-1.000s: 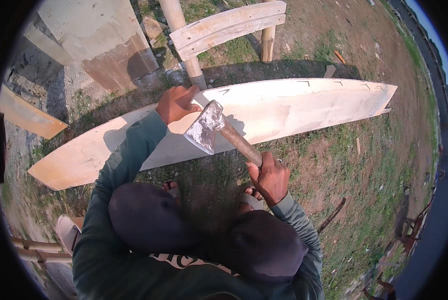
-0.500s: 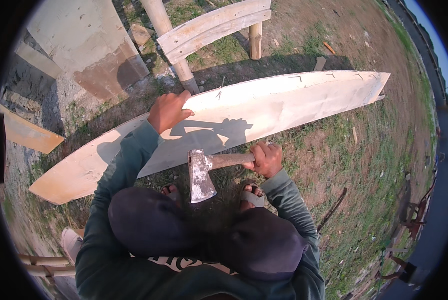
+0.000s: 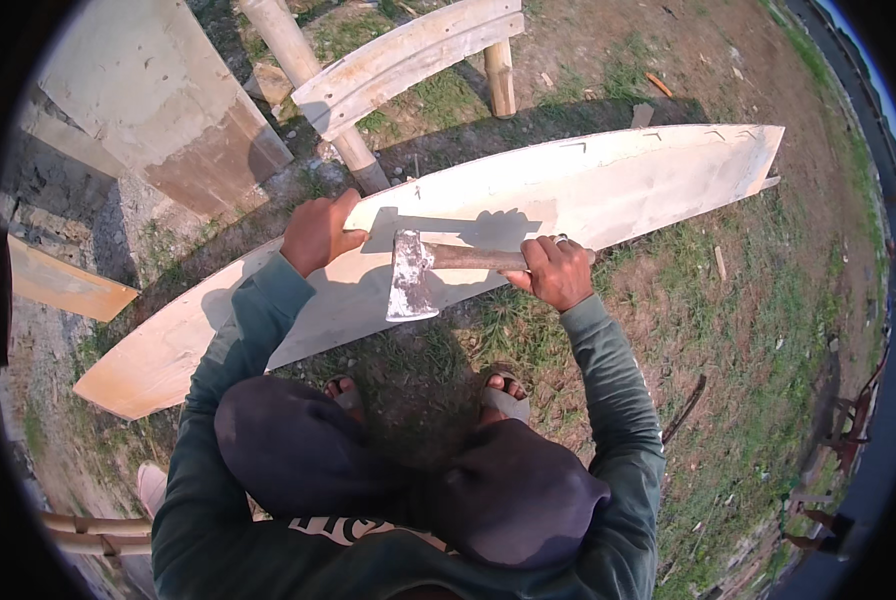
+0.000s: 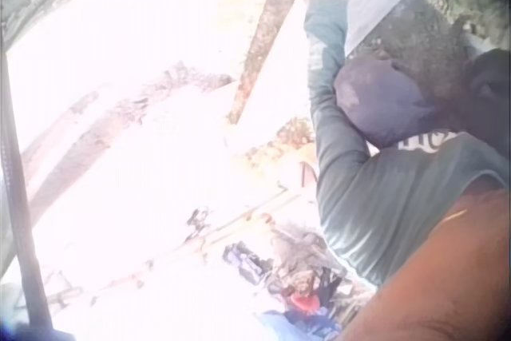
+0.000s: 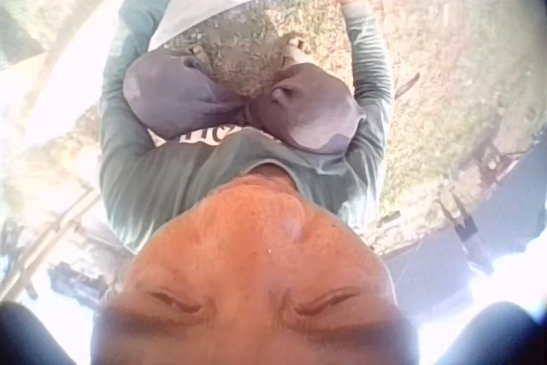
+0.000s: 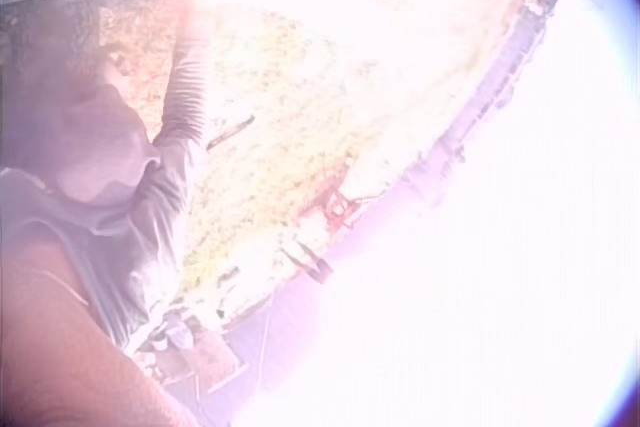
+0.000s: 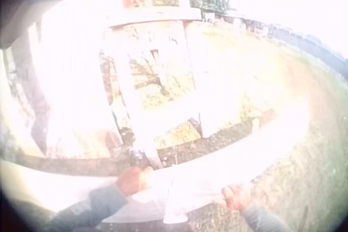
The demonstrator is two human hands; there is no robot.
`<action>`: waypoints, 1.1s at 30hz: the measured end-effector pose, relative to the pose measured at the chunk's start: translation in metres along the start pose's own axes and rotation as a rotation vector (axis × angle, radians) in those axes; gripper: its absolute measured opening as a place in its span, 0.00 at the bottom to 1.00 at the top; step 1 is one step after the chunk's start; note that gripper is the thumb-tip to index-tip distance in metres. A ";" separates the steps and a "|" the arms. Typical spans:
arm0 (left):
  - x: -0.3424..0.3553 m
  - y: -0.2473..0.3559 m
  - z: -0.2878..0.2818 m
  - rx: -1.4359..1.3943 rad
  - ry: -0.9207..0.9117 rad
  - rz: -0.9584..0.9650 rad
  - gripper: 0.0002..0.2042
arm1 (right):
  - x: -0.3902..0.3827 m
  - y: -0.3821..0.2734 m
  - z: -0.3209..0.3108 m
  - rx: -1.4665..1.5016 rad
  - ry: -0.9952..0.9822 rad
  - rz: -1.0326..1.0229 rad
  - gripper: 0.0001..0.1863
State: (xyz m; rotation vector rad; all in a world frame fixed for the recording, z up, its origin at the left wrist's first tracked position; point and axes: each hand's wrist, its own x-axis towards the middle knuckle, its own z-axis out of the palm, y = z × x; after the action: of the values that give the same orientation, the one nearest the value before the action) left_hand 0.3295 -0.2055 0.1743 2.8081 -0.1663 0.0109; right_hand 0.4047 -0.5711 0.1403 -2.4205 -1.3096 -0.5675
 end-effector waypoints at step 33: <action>0.027 0.068 0.006 0.149 0.019 -0.158 0.20 | -0.077 0.052 -0.046 0.072 0.268 0.445 0.24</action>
State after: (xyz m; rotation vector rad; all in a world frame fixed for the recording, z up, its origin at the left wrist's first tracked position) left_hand 0.3488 -0.2744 0.1908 2.9605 0.0646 0.0135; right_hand 0.4017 -0.6747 0.1373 -2.3677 -0.6445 -0.6709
